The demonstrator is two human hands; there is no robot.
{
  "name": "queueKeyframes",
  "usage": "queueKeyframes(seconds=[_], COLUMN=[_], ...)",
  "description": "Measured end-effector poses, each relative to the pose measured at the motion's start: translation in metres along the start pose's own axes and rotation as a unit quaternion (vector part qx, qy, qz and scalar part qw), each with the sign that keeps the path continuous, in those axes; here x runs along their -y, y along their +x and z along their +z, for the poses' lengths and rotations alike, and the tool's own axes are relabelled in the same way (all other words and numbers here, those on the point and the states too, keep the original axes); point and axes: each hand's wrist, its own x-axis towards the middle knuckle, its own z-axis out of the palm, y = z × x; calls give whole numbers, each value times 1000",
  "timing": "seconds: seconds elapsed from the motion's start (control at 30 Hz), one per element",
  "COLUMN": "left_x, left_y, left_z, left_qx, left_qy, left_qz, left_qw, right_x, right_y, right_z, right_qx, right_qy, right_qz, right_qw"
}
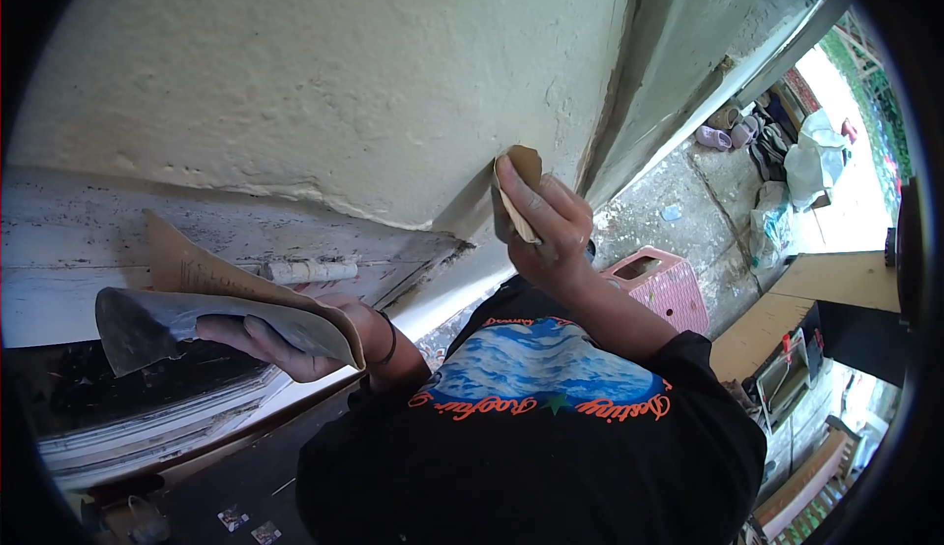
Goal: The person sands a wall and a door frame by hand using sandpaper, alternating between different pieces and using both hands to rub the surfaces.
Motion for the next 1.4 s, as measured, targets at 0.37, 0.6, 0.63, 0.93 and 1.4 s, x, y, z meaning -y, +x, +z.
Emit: queueKeyframes(seconds=[0.37, 0.6, 0.63, 0.93, 1.4], left_x=[3, 3, 2, 7, 0], left_y=[-4, -2, -1, -12, -8], left_z=[0, -1, -1, -1, 3], left_qx=[-16, -18, -15, -41, -58], left_qy=[-16, -4, 11, -73, -169], left_qz=[-34, 10, 21, -45, -46], left_qw=[999, 1000, 1000, 995, 983], right_x=[-6, 6, -5, -6, 12], right_y=[6, 3, 4, 4, 0], right_z=[-7, -6, -7, -1, 2], right_qx=[-30, -10, -36, -62, -3], right_qy=[-34, -17, -29, -11, 1], right_qz=[79, 74, 83, 88, 41], right_qw=[996, 997, 995, 994, 999])
